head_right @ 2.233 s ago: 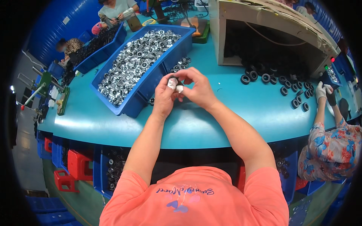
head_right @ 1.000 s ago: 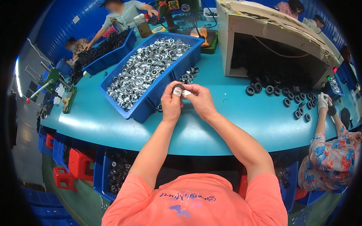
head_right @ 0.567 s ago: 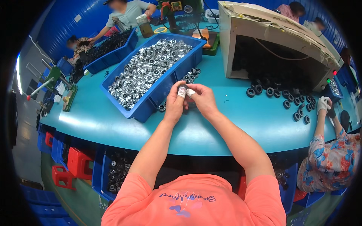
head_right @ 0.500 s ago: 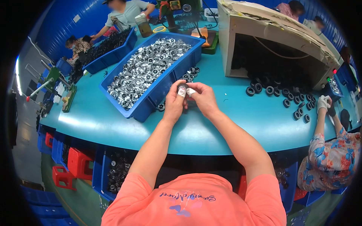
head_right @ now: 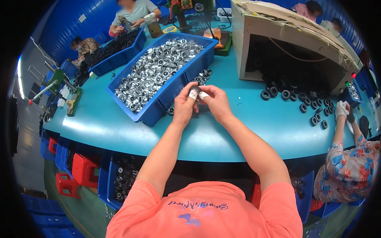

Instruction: Assemble small silver components and black rings at a factory workbench.

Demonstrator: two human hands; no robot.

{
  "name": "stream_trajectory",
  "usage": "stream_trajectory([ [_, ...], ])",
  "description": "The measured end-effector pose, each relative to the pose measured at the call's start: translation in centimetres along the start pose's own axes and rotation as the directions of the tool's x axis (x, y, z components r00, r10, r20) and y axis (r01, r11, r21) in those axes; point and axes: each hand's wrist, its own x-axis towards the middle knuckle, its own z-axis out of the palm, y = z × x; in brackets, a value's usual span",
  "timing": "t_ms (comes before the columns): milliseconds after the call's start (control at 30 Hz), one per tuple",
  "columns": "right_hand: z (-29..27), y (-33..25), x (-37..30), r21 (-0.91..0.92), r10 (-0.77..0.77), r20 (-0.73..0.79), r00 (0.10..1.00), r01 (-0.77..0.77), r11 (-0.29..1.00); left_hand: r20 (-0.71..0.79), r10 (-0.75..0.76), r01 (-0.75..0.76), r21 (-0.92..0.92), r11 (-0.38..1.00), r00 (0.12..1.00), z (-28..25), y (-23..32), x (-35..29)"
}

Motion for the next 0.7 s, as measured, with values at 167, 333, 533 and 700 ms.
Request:
stream_trajectory([
  [167, 0.0, -0.4, -0.3, -0.053, -0.007, 0.027, 1.0, 0.008, 0.999, -0.059, 0.042, -0.031, 0.168, 0.985, 0.997, 0.0, 0.5, -0.3],
  [333, 1.0, 0.1, -0.9, -0.222, -0.143, -0.009, 0.99, 0.137, 0.965, -0.189, 0.164, -0.125, 0.199, 0.972, 0.968, 0.3, -0.1, -0.1],
  [533, 0.5, 0.3, -0.1, -0.107, -0.042, 0.023, 0.999, 0.044, 0.993, -0.091, 0.073, -0.066, 0.079, 0.995, 0.993, -0.5, -0.4, 0.2],
  [700, -0.7, -0.5, 0.3, -0.017, 0.019, 0.037, 0.999, -0.019, 1.0, 0.042, 0.011, -0.012, 0.013, 1.0, 0.999, 0.3, 0.4, -0.4],
])
